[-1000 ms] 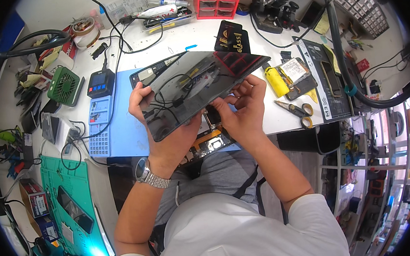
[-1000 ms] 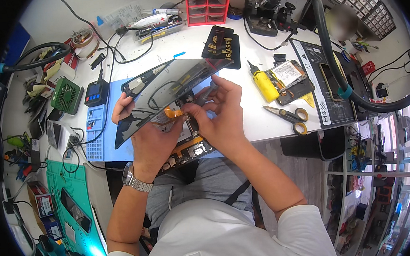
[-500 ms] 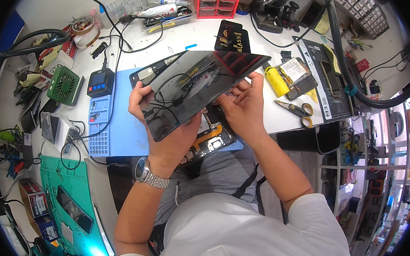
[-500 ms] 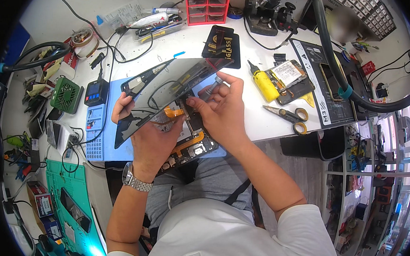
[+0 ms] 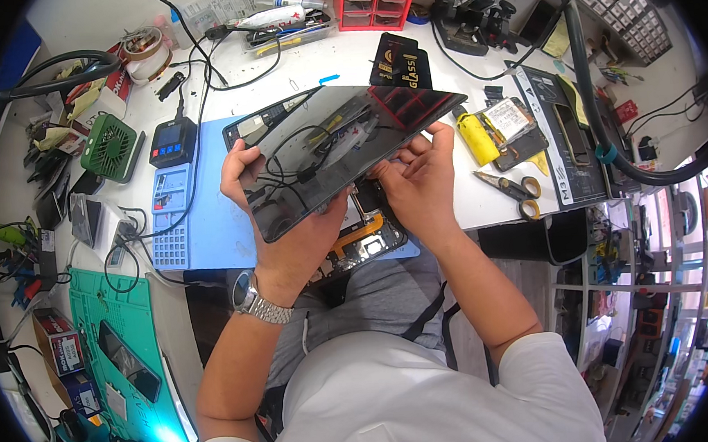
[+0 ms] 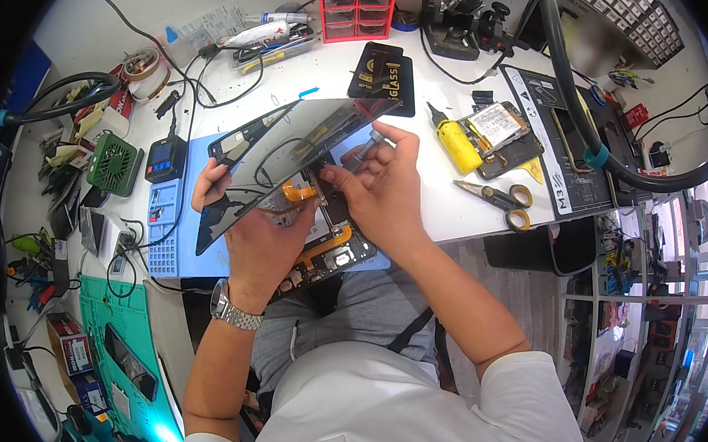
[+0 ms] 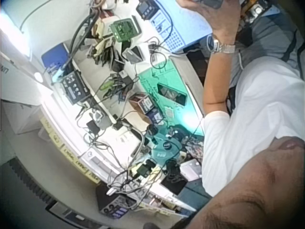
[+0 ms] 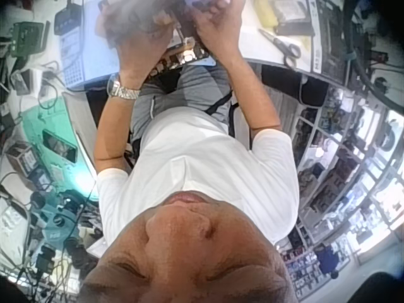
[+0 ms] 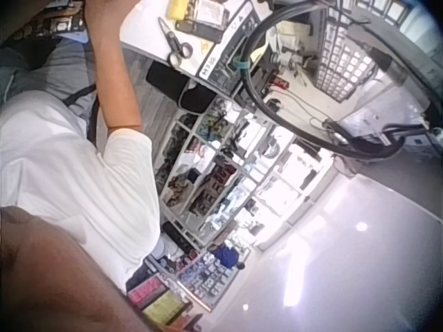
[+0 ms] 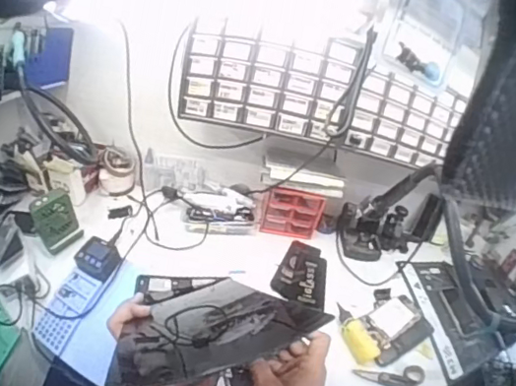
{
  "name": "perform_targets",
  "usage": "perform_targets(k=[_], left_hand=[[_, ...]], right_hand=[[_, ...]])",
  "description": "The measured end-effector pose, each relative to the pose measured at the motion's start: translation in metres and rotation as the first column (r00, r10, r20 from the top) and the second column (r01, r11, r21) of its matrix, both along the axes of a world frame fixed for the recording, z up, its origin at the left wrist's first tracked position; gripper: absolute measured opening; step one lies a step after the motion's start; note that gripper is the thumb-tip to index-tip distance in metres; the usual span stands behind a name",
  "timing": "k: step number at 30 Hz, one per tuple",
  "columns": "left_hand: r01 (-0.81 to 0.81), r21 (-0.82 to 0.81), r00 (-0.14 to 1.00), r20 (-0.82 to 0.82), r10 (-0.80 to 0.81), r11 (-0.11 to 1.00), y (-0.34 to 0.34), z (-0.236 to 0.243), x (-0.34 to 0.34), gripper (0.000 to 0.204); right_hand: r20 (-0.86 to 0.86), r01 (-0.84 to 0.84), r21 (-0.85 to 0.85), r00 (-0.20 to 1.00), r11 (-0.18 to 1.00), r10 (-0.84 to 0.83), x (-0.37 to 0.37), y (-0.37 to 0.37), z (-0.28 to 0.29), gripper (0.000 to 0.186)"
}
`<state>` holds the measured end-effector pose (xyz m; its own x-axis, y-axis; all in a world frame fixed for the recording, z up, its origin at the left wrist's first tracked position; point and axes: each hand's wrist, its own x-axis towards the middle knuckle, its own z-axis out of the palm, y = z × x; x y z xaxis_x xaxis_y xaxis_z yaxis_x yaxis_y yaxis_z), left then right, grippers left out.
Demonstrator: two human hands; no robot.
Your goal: The person is repairing a tablet by connecting the screen assembly to the main body. They carefully align the ribbon cables and press the screen into place, then use a tool to apply adhesive along the edges to secure it.
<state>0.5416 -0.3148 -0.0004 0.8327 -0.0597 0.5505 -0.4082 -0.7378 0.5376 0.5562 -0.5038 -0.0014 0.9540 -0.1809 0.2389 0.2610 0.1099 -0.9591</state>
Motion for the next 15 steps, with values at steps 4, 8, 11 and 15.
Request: perform_targets(k=[4, 8, 11, 15], left_hand=[[0.019, -0.003, 1.000, -0.023, -0.019, 1.000, 0.0008, -0.0026, 0.0001, 0.072], [-0.006, -0.017, 1.000, -0.017, 0.006, 1.000, -0.0002, -0.0016, 0.0005, 0.072], [-0.017, 0.009, 1.000, 0.004, 0.017, 1.000, -0.0005, 0.0006, -0.0001, 0.072], [-0.012, 0.007, 1.000, -0.007, 0.012, 1.000, -0.0003, -0.0006, -0.0002, 0.072]], right_hand=[[0.012, -0.008, 0.016, 1.000, 1.000, 0.008, 0.0004, -0.0001, -0.0016, 0.074], [0.001, -0.015, 0.026, 1.000, 1.000, 0.015, 0.0008, -0.0010, -0.0010, 0.074], [-0.018, -0.027, 0.039, 0.999, 0.999, 0.028, 0.0010, -0.0014, 0.0006, 0.074], [-0.024, -0.032, 0.045, 0.999, 0.998, 0.033, 0.0014, -0.0021, -0.0016, 0.074]])
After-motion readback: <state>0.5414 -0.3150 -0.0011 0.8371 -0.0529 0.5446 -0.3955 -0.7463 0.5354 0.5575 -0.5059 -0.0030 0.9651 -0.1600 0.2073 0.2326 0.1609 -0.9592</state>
